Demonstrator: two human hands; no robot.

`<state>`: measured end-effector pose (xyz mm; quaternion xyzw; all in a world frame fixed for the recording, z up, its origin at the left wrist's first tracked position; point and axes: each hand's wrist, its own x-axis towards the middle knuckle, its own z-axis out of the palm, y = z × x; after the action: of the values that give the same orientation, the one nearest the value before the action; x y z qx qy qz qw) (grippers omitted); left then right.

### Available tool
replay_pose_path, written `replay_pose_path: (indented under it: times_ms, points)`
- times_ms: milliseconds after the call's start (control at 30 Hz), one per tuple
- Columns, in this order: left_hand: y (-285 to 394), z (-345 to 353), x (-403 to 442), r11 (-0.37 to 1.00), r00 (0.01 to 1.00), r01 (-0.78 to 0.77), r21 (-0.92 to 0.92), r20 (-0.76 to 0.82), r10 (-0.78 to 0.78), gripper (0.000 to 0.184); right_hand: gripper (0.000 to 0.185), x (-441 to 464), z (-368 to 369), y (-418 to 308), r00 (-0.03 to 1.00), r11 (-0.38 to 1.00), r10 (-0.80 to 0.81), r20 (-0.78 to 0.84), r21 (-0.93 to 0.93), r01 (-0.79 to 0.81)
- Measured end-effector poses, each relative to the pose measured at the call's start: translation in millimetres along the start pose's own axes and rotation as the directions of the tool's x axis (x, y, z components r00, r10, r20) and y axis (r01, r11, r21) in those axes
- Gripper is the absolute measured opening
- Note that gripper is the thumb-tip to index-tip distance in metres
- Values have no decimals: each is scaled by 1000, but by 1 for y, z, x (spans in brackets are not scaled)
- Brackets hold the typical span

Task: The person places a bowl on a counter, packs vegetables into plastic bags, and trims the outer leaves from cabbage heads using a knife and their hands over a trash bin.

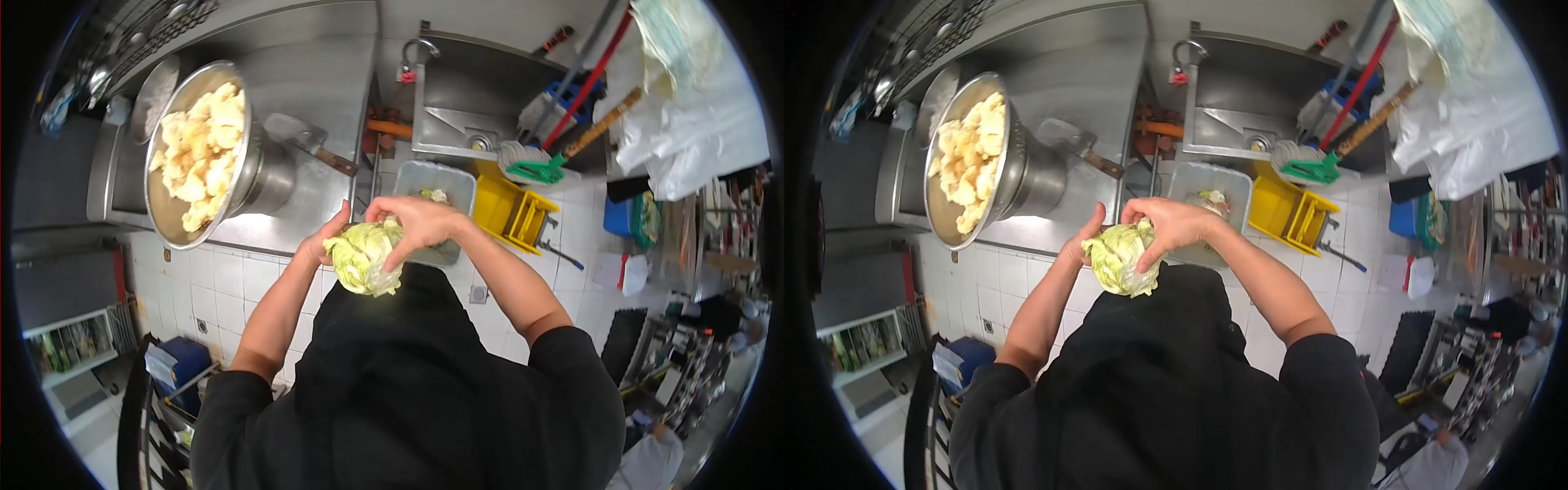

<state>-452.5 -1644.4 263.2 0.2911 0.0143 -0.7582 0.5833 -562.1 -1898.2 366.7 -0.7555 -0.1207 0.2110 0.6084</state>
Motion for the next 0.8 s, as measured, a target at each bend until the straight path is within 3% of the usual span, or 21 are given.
replay_pose_path:
  times_ms: [33, 100, 167, 267, 333, 433, 533, 633, 733, 800]
  points:
    - [3, 1, 5, 1000, 1000, 27, 3, 7, -27, 110, 80, -11, 4, -4, 1000, 1000, 11, -22, 12, -10]
    - [7, 4, 14, 974, 993, 118, 192, -43, -112, 105, 78, -31, 15, -9, 992, 998, 36, -124, -41, -42]
    - [16, 37, 16, 972, 991, 132, 195, -1, -134, 100, 77, -48, 25, -11, 980, 998, 13, -199, -53, -24]
    - [24, 67, 17, 948, 980, 194, 252, -93, -176, 89, 74, -67, 36, -19, 954, 989, -31, -299, -145, -13]
    - [27, 74, 19, 875, 962, 260, 408, -185, -199, 75, 73, -75, 42, -25, 928, 989, 20, -372, -127, -73]
    - [36, 89, 17, 806, 942, 337, 487, -164, -294, 68, 68, -84, 49, -29, 905, 984, -9, -425, -167, -68]
    - [35, 101, 17, 757, 941, 334, 562, -153, -301, 75, 63, -93, 48, -45, 895, 993, 104, -435, -9, -120]
    - [37, 122, 11, 704, 959, 280, 653, -154, -239, 82, 59, -91, 59, -47, 852, 994, 105, -513, 50, -92]
    - [33, 132, 5, 686, 960, 278, 673, -207, -186, 85, 55, -88, 59, -57, 849, 978, 177, -498, -8, -208]
    - [28, 144, 0, 698, 966, 252, 671, -220, -137, 84, 52, -88, 58, -68, 863, 980, 151, -483, -43, -196]
